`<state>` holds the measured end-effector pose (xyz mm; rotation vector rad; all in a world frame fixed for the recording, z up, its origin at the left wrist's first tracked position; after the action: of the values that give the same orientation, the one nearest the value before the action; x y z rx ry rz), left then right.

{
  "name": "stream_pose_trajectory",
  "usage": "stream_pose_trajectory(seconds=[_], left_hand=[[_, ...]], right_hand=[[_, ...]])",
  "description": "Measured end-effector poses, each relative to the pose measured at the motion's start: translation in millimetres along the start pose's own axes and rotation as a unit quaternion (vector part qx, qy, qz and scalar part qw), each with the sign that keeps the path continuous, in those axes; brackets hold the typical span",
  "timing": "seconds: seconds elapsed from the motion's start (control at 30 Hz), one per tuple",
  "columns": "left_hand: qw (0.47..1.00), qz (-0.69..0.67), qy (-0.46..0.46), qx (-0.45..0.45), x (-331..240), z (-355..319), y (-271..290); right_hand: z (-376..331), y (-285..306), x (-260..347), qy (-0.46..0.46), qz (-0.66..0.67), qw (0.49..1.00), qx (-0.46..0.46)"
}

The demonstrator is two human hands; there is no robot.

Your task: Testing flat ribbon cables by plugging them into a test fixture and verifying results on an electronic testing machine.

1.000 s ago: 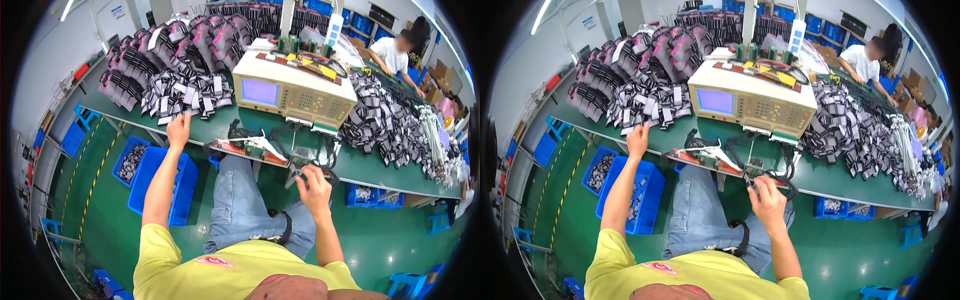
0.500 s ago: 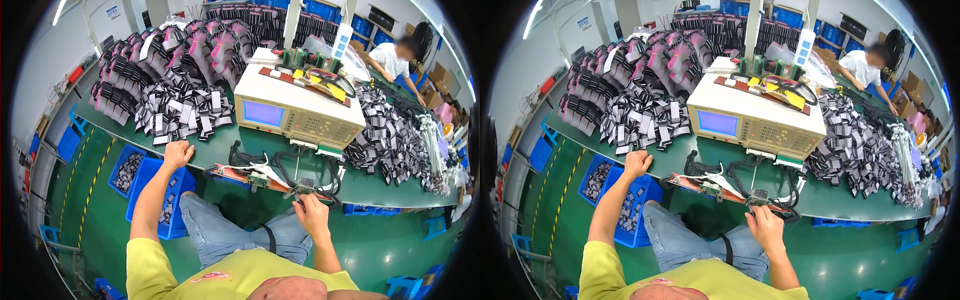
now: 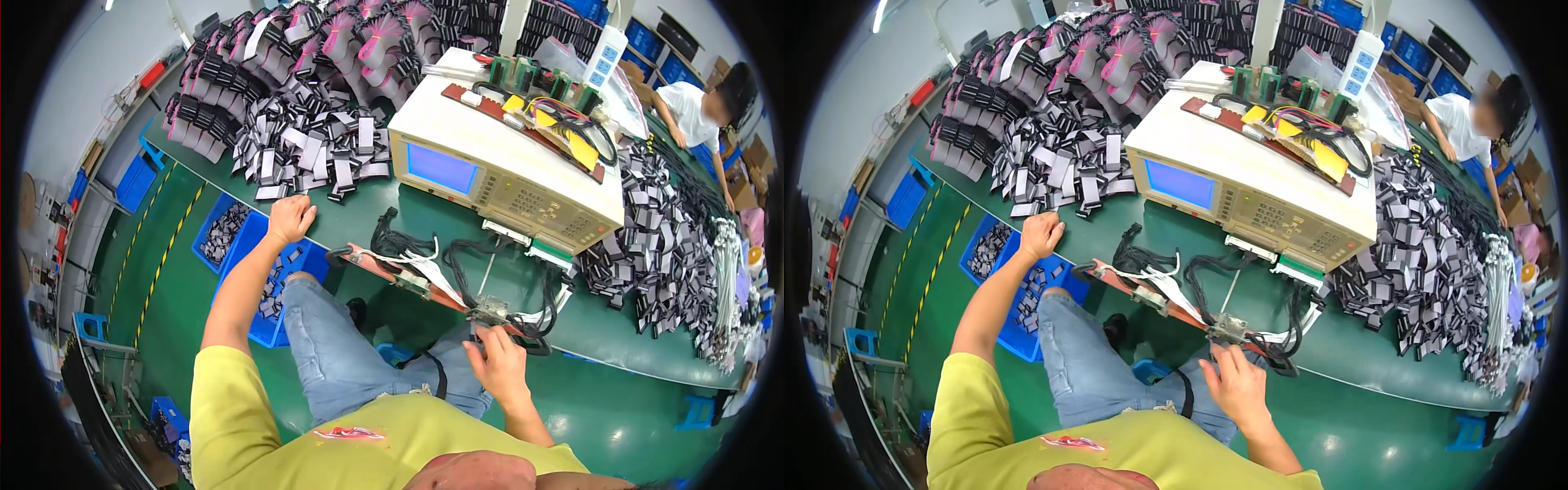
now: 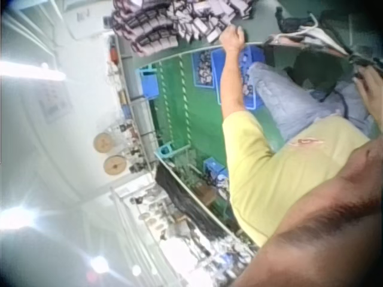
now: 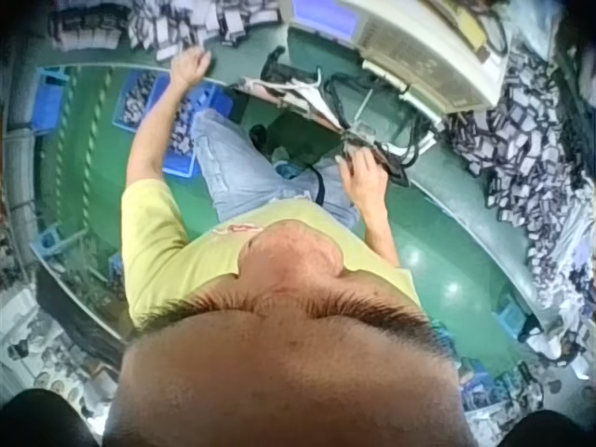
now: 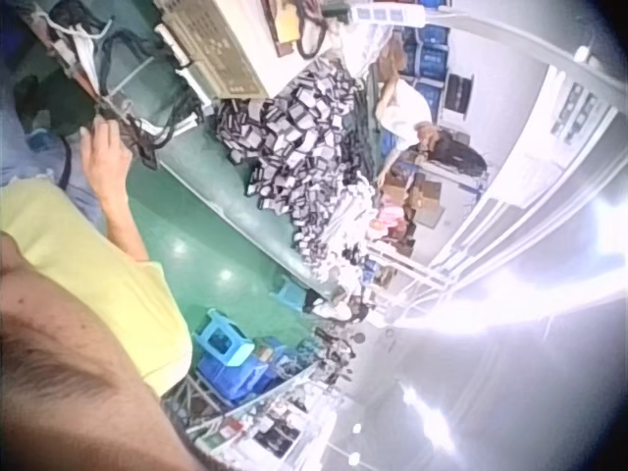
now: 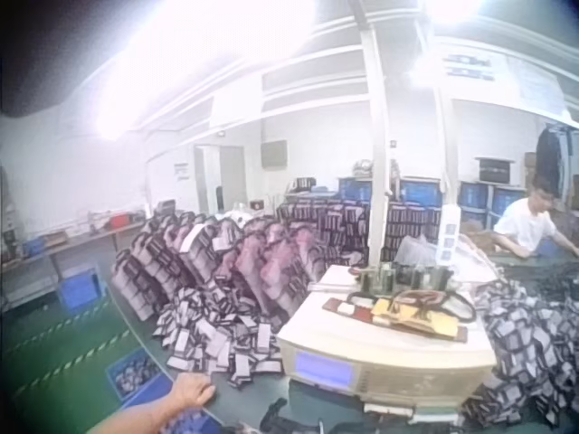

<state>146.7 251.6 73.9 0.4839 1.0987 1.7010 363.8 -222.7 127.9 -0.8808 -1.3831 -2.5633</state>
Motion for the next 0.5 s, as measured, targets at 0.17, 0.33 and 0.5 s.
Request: stream_pose_trajectory(seconds=[0.17,0.33,0.5], left_hand=[[1.000,0.010,-0.002,-0.003,1,-3,-3],[0.999,0.020,0.005,-0.037,1,-7,-5],[0.999,0.015,0.021,-0.041,6,-7,-7]], right_hand=[[0,6,2,0.019,0.005,0.999,0.027],[-5,1,6,-0.011,-0.013,1.000,0.014],[-9,-12,15,-0.074,-0.071,0.994,-0.042]])
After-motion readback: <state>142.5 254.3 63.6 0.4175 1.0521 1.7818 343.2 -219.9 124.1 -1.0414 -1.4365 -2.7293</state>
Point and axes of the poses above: each hand's wrist, its own z-axis towards the middle knuckle, its own y-axis out of the back of the hand, x = y × z, the point moved 2 cm from there along z, towards the middle knuckle, and after that the axes turned 3 degrees about -x, right-handed, at the moved point
